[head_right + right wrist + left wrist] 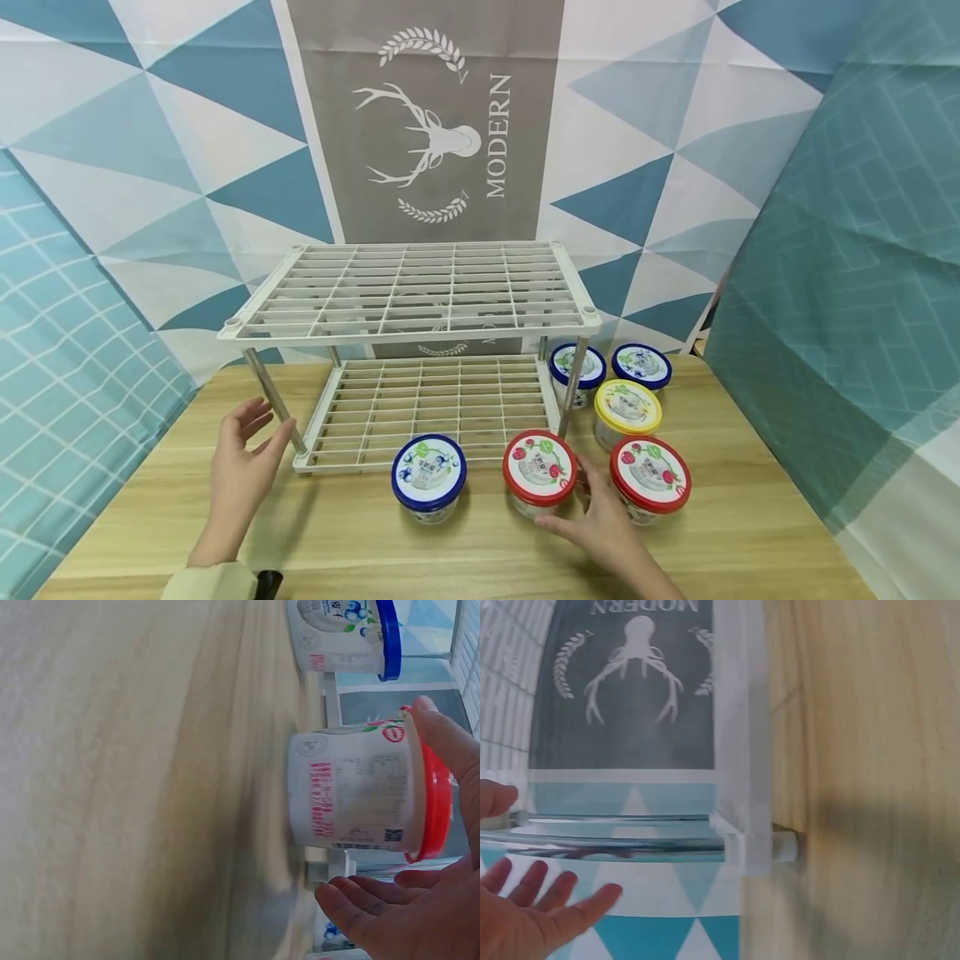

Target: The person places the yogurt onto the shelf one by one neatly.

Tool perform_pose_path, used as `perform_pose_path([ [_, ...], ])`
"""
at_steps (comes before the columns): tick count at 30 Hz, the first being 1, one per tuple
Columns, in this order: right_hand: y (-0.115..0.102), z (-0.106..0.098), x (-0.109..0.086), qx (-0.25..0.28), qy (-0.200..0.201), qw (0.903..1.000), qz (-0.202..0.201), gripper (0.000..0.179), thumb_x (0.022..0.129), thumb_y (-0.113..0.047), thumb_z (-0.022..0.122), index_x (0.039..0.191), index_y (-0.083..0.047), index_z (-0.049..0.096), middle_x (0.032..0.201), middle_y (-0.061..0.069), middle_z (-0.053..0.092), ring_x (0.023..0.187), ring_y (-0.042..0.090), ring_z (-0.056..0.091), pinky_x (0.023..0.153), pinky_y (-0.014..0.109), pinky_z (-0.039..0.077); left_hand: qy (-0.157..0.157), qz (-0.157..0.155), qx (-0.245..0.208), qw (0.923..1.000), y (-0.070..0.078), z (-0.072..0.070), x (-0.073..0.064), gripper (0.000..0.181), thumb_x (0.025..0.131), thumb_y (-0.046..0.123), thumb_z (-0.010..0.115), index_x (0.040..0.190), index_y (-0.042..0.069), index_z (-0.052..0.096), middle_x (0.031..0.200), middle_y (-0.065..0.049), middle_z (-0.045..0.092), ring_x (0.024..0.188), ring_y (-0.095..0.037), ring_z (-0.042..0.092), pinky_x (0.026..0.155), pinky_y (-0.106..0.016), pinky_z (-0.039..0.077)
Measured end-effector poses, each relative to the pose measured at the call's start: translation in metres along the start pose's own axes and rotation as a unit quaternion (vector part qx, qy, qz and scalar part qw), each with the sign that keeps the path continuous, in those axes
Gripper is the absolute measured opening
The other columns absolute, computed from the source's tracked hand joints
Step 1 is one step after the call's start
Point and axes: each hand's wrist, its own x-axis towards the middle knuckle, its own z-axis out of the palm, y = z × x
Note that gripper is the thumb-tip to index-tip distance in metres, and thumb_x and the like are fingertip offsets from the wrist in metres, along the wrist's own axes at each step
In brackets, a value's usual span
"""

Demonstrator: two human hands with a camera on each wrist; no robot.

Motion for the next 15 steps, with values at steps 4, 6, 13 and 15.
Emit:
perform_pose_path([
  [4, 0.006, 0.005, 0.003, 0.011, -0.006, 0.9999, 0.010, 0.114, 0.061, -0.048, 0.083, 0.143, 0.003, 0.022, 0.132, 0.024, 0.048, 0.118, 0.038, 0.051, 0.091, 0.045, 0.051, 0.012, 0.006, -0.023, 0.9996, -0.006, 0.004, 0.005, 0.051, 0.089, 0.013, 0.063, 0.133, 0.003, 0.039, 0.128, -0.008, 0.049, 0.114, -0.014, 0.051, 0.077, 0.001, 0.041],
  [6, 0.008, 0.007, 0.004, 0.018, -0.006, 0.9998, 0.010, 0.114, 0.061, -0.047, 0.084, 0.142, 0.005, 0.022, 0.131, 0.024, 0.049, 0.116, 0.037, 0.052, 0.091, 0.044, 0.051, 0.021, 0.014, -0.032, 0.9992, -0.007, 0.006, 0.007, 0.050, 0.088, 0.009, 0.063, 0.132, 0.003, 0.040, 0.125, -0.004, 0.049, 0.109, -0.005, 0.050, 0.078, 0.000, 0.043],
  [13, 0.008, 0.013, 0.008, 0.062, 0.004, 0.9981, -0.003, 0.106, 0.063, -0.038, 0.085, 0.141, 0.003, 0.027, 0.131, 0.025, 0.050, 0.118, 0.037, 0.053, 0.091, 0.042, 0.052, 0.055, 0.062, -0.097, 0.9918, -0.010, 0.009, 0.016, 0.047, 0.085, -0.001, 0.064, 0.128, 0.000, 0.044, 0.112, 0.012, 0.050, 0.101, 0.003, 0.053, 0.078, -0.004, 0.047],
  [15, 0.008, 0.014, 0.009, 0.066, 0.008, 0.9978, -0.004, 0.103, 0.064, -0.037, 0.085, 0.141, 0.003, 0.029, 0.131, 0.025, 0.051, 0.118, 0.037, 0.053, 0.090, 0.042, 0.052, 0.063, 0.069, -0.115, 0.9890, -0.010, 0.009, 0.019, 0.046, 0.084, -0.003, 0.064, 0.127, -0.002, 0.046, 0.110, 0.014, 0.051, 0.099, 0.002, 0.055, 0.077, -0.005, 0.048],
])
